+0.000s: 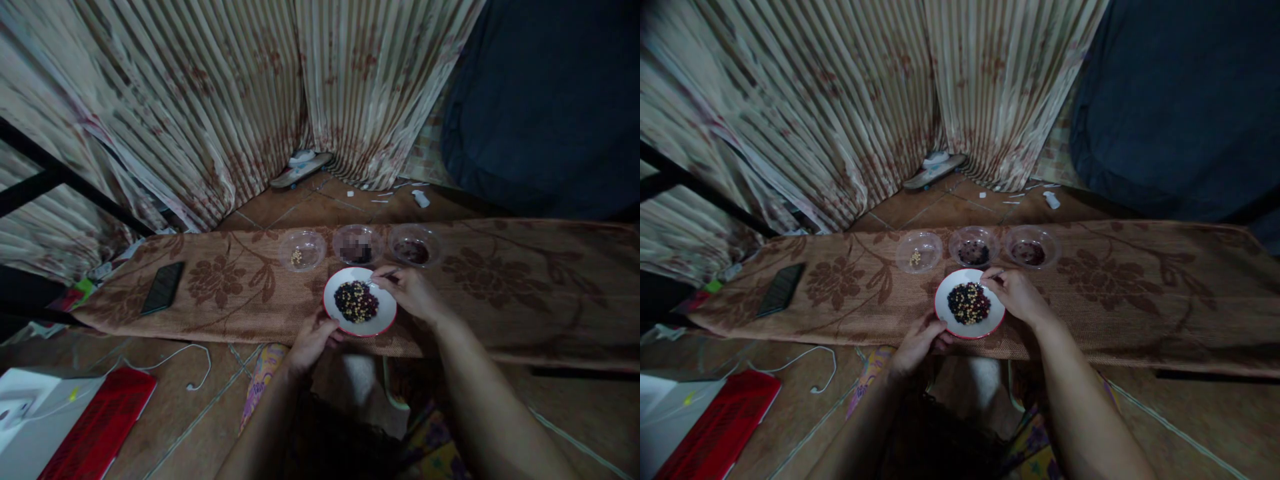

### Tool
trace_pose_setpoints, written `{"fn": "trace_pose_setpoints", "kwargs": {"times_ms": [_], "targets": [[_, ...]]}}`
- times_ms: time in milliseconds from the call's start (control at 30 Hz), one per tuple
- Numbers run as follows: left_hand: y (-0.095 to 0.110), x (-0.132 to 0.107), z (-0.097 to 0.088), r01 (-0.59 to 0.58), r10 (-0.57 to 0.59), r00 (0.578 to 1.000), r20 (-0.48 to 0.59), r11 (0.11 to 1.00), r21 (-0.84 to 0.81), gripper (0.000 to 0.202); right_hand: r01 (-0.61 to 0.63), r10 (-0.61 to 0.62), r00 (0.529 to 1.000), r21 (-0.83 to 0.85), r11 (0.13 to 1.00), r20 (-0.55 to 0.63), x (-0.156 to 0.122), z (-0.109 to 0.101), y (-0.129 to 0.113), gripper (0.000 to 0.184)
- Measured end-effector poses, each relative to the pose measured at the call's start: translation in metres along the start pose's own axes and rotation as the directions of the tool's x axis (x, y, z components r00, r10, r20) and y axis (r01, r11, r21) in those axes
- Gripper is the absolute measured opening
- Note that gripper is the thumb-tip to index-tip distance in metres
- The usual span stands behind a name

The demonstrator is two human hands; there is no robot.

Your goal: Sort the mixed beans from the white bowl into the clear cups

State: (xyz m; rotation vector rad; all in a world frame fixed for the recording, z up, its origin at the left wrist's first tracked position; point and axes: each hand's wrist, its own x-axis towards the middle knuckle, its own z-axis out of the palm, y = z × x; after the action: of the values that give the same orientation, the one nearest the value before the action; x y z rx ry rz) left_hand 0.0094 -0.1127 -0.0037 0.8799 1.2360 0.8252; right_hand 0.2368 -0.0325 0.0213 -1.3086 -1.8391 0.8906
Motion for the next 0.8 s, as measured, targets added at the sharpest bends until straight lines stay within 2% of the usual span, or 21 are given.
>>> {"fn": "trace_pose_setpoints", "kwargs": {"times_ms": [233, 433, 533, 800], "targets": [[0.001, 0.000, 0.000, -0.008, 0.008, 1.000, -0.006, 1.000, -0.005, 0.036, -0.005, 0.007, 1.000, 0.083, 0.997, -0.029, 0.001, -0.004, -0.001, 0.026], [0.003, -0.001, 0.000, -0.003, 0.003, 1.000, -0.008, 1.000, -0.002, 0.036, 0.015, 0.046, 0.964, 0.224, 0.974, -0.263, 0.009, -0.007, -0.003, 0.027], [0.003, -0.001, 0.000, -0.004, 0.004, 1.000, -0.014, 1.000, -0.007, 0.038, 0.023, 0.068, 0.938, 0.256, 0.967, -0.339, 0.021, -0.004, 0.001, 0.028], [0.002, -0.001, -0.001, 0.005, -0.005, 1.000, -0.015, 1.000, 0.007, 0.040, 0.043, 0.068, 0.925, 0.282, 0.959, -0.373, 0.045, 0.010, 0.020, 0.034]]}}
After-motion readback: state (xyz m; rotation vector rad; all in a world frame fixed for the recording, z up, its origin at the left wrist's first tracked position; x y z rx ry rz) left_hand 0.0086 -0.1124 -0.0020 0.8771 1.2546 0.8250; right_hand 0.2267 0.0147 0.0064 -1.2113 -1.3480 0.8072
